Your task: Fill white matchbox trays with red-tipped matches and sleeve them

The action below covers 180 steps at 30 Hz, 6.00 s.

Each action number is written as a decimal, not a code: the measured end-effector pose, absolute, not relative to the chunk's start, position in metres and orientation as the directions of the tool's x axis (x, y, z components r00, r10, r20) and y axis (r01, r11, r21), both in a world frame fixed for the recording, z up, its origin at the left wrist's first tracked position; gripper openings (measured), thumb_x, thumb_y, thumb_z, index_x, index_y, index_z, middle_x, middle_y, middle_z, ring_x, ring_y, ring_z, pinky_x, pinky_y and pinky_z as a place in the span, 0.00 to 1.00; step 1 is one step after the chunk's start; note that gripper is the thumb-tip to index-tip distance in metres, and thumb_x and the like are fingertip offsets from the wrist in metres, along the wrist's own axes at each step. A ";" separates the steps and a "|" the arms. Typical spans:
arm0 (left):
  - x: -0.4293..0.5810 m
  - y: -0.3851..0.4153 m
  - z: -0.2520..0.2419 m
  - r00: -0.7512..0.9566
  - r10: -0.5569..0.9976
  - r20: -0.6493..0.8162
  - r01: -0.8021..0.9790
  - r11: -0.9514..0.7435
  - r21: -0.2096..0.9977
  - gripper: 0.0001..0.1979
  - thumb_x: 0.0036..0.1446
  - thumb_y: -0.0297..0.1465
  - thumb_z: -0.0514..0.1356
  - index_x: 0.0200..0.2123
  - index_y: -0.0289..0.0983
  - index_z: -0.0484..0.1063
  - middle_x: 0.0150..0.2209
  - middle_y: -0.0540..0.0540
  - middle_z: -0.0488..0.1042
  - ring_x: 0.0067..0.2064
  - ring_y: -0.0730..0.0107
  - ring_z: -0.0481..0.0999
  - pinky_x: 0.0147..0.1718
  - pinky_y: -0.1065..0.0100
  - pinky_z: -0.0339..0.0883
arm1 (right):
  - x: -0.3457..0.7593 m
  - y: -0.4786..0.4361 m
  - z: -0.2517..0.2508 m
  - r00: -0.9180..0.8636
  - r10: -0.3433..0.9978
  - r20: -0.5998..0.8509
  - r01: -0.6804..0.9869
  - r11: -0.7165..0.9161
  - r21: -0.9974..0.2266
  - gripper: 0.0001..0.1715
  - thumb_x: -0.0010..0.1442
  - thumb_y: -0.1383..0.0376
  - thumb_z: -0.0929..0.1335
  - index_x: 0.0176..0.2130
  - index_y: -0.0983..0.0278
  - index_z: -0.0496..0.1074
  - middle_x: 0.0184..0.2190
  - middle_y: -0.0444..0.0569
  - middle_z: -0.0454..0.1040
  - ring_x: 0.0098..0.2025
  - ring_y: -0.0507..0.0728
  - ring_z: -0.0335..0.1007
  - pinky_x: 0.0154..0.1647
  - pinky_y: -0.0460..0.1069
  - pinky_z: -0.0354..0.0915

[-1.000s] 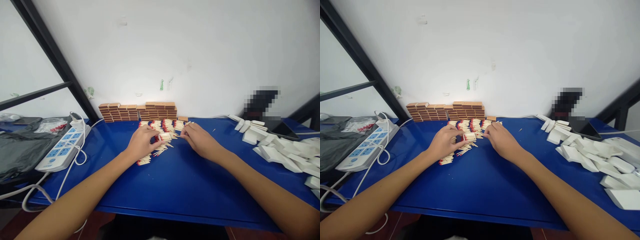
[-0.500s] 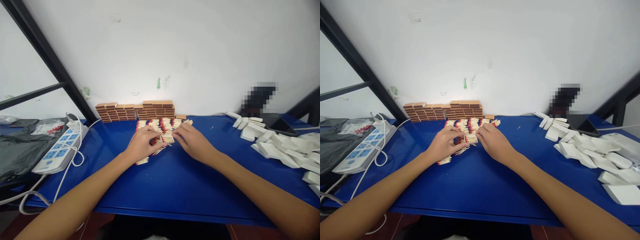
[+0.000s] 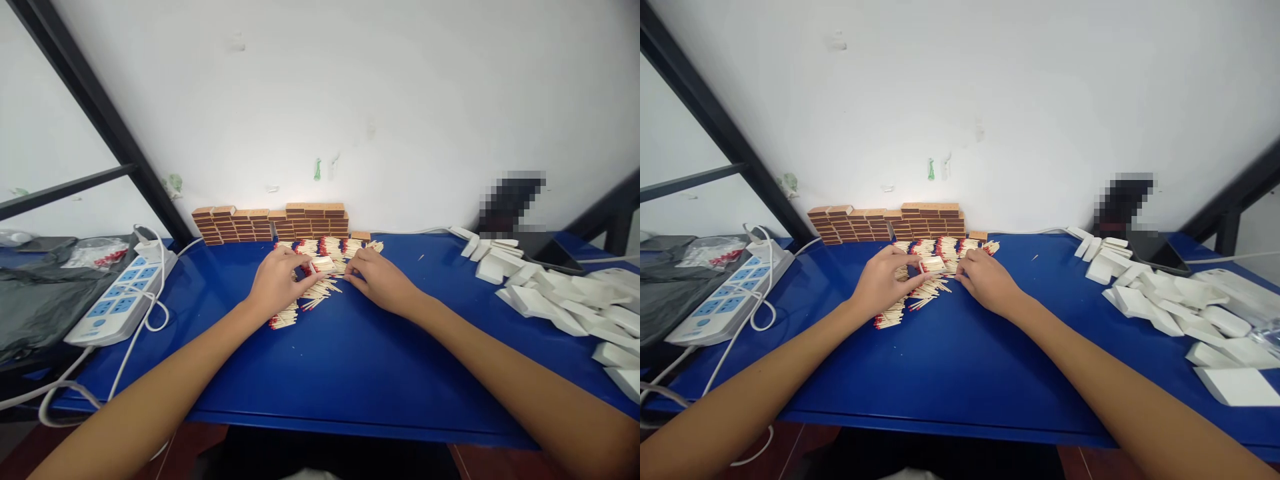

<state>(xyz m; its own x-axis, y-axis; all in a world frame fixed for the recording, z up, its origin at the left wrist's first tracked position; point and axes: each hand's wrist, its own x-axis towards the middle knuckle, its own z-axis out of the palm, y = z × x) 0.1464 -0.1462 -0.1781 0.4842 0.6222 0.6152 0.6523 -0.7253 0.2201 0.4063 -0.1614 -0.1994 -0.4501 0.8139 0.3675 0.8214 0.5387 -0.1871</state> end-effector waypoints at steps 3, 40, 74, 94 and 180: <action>0.146 -0.146 -0.178 0.483 0.637 0.601 0.660 -0.716 0.228 0.16 0.59 0.44 0.70 0.42 0.38 0.82 0.38 0.43 0.82 0.43 0.57 0.78 0.43 0.58 0.74 | 0.410 -0.164 -0.199 -0.456 0.818 0.350 0.824 0.537 -0.180 0.08 0.69 0.67 0.65 0.38 0.63 0.74 0.40 0.56 0.73 0.45 0.64 0.70 0.50 0.58 0.67; 0.148 -0.151 -0.180 0.538 0.550 0.639 0.589 -0.787 0.181 0.17 0.61 0.45 0.68 0.42 0.37 0.82 0.35 0.43 0.79 0.41 0.60 0.77 0.41 0.61 0.74 | 0.419 -0.180 -0.199 -0.427 0.838 0.341 0.792 0.528 -0.307 0.06 0.69 0.63 0.66 0.38 0.61 0.71 0.38 0.53 0.72 0.44 0.62 0.69 0.46 0.56 0.67; 0.146 -0.147 -0.182 0.548 0.575 0.607 0.615 -0.769 0.174 0.19 0.60 0.48 0.68 0.42 0.38 0.82 0.36 0.42 0.79 0.42 0.58 0.77 0.41 0.59 0.73 | 0.433 -0.177 -0.192 -0.466 0.830 0.307 0.730 0.556 -0.397 0.12 0.71 0.59 0.64 0.37 0.60 0.71 0.36 0.52 0.74 0.40 0.60 0.68 0.42 0.54 0.65; 0.158 -0.166 -0.185 0.591 0.550 0.590 0.476 -0.828 0.295 0.20 0.58 0.44 0.71 0.49 0.38 0.82 0.40 0.42 0.81 0.43 0.60 0.79 0.43 0.61 0.75 | 0.410 -0.193 -0.183 -0.396 0.796 0.457 0.680 0.589 -0.437 0.08 0.71 0.61 0.65 0.40 0.60 0.71 0.36 0.50 0.73 0.38 0.58 0.69 0.40 0.52 0.65; 0.154 -0.161 -0.172 0.407 0.673 0.618 0.670 -0.680 0.299 0.13 0.59 0.44 0.70 0.37 0.41 0.82 0.35 0.46 0.83 0.41 0.59 0.77 0.42 0.60 0.71 | 0.426 -0.171 -0.201 -0.406 0.862 0.303 0.799 0.496 -0.340 0.08 0.66 0.65 0.66 0.35 0.61 0.73 0.34 0.52 0.74 0.40 0.62 0.69 0.41 0.55 0.66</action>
